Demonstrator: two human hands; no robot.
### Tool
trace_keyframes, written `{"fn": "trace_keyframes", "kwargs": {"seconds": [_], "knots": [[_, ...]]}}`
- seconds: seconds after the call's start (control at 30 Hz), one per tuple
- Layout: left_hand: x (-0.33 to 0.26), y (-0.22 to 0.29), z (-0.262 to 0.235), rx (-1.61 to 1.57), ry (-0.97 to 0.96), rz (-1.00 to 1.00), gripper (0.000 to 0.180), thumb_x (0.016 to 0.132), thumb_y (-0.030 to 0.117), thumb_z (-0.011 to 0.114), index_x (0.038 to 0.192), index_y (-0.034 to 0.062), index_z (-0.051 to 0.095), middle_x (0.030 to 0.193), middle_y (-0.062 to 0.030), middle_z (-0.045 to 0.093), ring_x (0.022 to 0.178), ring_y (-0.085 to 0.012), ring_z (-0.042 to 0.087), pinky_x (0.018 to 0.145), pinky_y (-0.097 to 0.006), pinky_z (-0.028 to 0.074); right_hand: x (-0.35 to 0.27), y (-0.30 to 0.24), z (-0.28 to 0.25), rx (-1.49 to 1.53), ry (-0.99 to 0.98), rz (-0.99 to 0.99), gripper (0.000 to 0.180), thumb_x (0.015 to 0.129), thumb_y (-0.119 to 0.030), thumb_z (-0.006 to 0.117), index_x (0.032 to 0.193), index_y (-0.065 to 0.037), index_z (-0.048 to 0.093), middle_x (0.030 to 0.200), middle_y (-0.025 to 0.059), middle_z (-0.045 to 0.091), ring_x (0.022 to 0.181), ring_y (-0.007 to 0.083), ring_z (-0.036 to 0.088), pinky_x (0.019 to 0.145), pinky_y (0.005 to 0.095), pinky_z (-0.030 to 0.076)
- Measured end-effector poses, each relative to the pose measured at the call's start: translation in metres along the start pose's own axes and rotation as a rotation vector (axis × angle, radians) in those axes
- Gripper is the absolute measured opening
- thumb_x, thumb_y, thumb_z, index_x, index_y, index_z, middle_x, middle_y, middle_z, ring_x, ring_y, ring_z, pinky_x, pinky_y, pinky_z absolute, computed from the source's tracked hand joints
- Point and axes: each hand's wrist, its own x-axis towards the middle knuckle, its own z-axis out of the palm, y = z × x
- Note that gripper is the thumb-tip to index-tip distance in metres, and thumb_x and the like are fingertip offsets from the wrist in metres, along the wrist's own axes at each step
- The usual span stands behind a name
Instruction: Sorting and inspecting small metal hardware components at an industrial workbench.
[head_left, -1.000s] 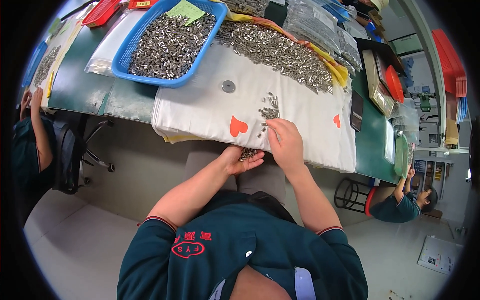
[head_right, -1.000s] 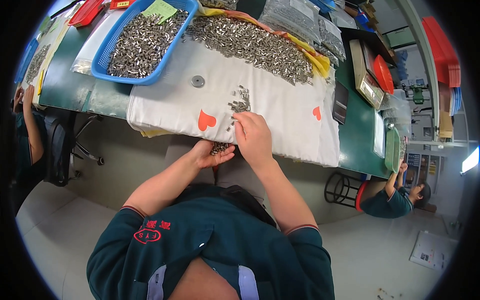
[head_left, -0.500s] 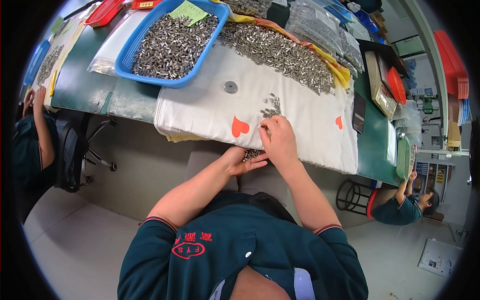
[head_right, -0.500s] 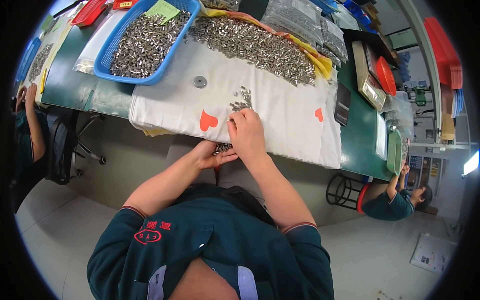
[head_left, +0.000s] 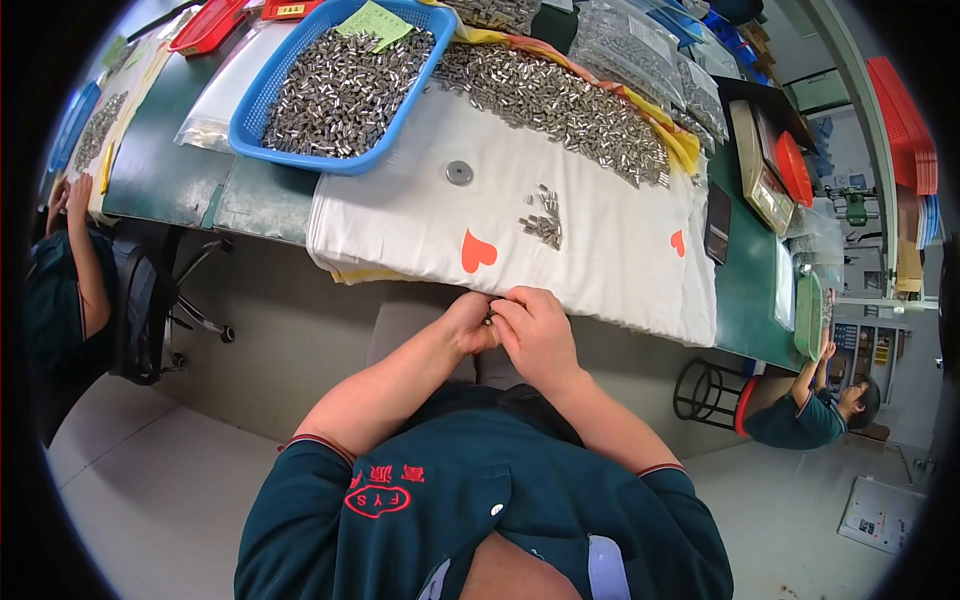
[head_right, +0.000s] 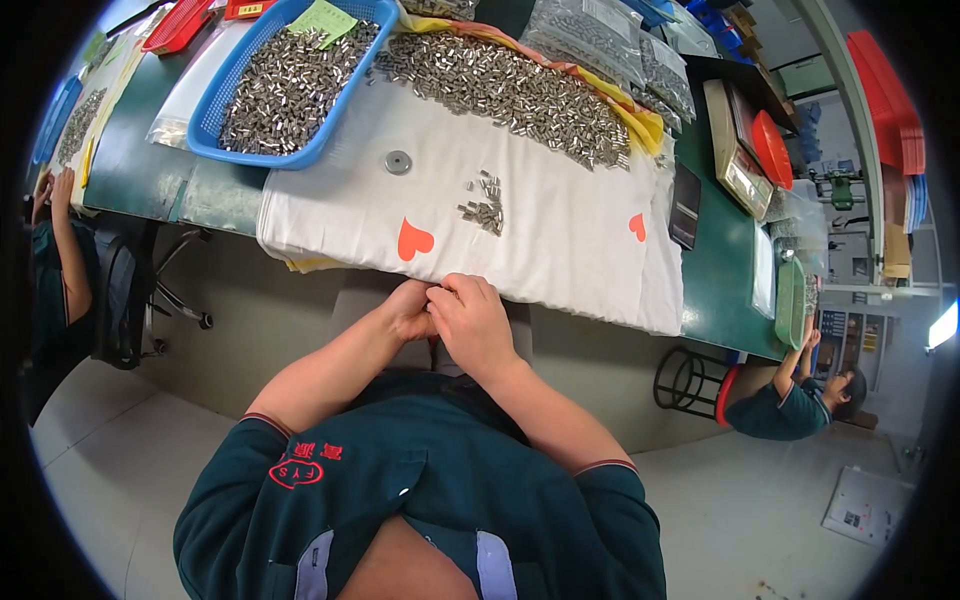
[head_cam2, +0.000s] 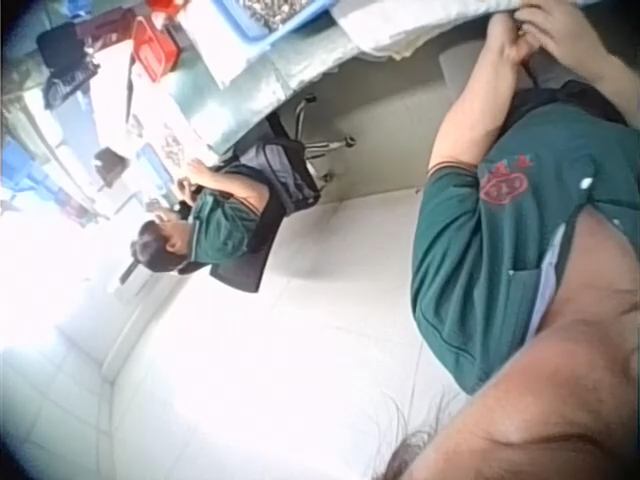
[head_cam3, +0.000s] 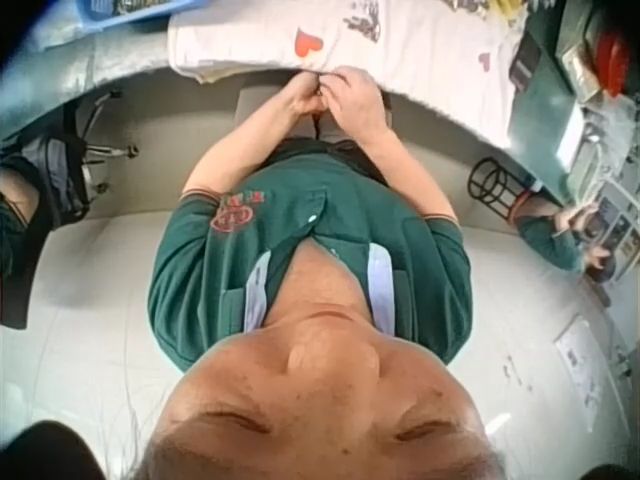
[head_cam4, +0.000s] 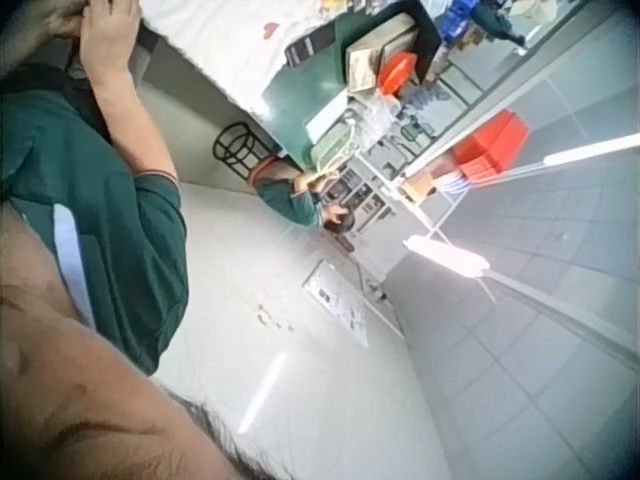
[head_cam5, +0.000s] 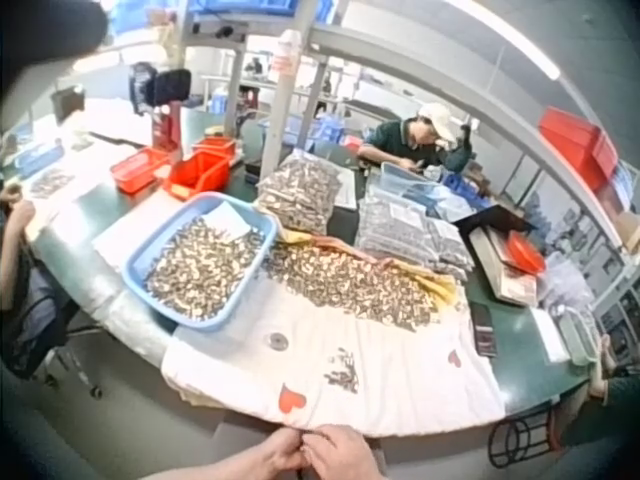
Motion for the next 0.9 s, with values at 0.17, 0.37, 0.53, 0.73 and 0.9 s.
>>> {"fn": "trace_keyframes", "kwargs": {"seconds": [0.17,0.37,0.53,0.73,0.9], "knots": [[-0.017,0.003,0.034,0.086,0.169,0.03,0.032,0.093,0.023,0.033,0.11,0.0014,0.049,0.104,-0.0134,0.057,0.094,-0.0259,0.058,0.079,-0.041,0.05,0.035,0.044,-0.031,-0.071,0.176,0.1,0.016,0.076,-0.006,0.057,0.091,-0.002,0.058,0.094,0.0148,0.057,0.09,0.0311,0.054,0.079,0.0366,0.043],[-0.006,-0.004,0.028,0.14,0.225,-0.039,0.032,0.092,0.025,0.037,0.11,0.0019,0.05,0.104,-0.0134,0.057,0.096,-0.0266,0.058,0.081,-0.042,0.049,0.079,0.092,-0.015,-0.166,0.134,0.003,0.021,0.08,-0.01,0.052,0.098,0.0,0.057,0.102,0.0158,0.056,0.096,0.031,0.051,0.084,0.0372,0.041],[-0.008,-0.001,0.033,0.144,0.205,-0.018,0.033,0.091,0.028,0.038,0.108,0.0038,0.052,0.098,-0.0128,0.059,0.093,-0.0256,0.059,0.079,-0.041,0.049,0.057,0.076,-0.012,-0.133,0.115,0.071,0.024,0.077,-0.01,0.055,0.098,0.002,0.056,0.101,0.0165,0.056,0.095,0.0314,0.051,0.083,0.0373,0.041],[-0.006,0.0,0.033,0.175,0.169,-0.019,0.034,0.092,0.032,0.036,0.109,0.0061,0.051,0.095,-0.011,0.059,0.09,-0.024,0.06,0.076,-0.037,0.052,0.04,0.057,-0.01,-0.17,0.134,0.072,0.026,0.074,-0.007,0.058,0.098,0.003,0.057,0.1,0.016,0.056,0.094,0.0317,0.051,0.082,0.0374,0.042],[-0.002,-0.001,0.032,0.145,0.14,-0.021,0.034,0.092,0.032,0.035,0.108,0.0059,0.051,0.095,-0.0116,0.059,0.086,-0.0247,0.061,0.074,-0.038,0.052,0.028,0.047,-0.005,-0.165,0.136,0.12,0.027,0.073,-0.006,0.059,0.098,0.003,0.057,0.101,0.0152,0.056,0.093,0.0305,0.051,0.081,0.0369,0.042]]}}
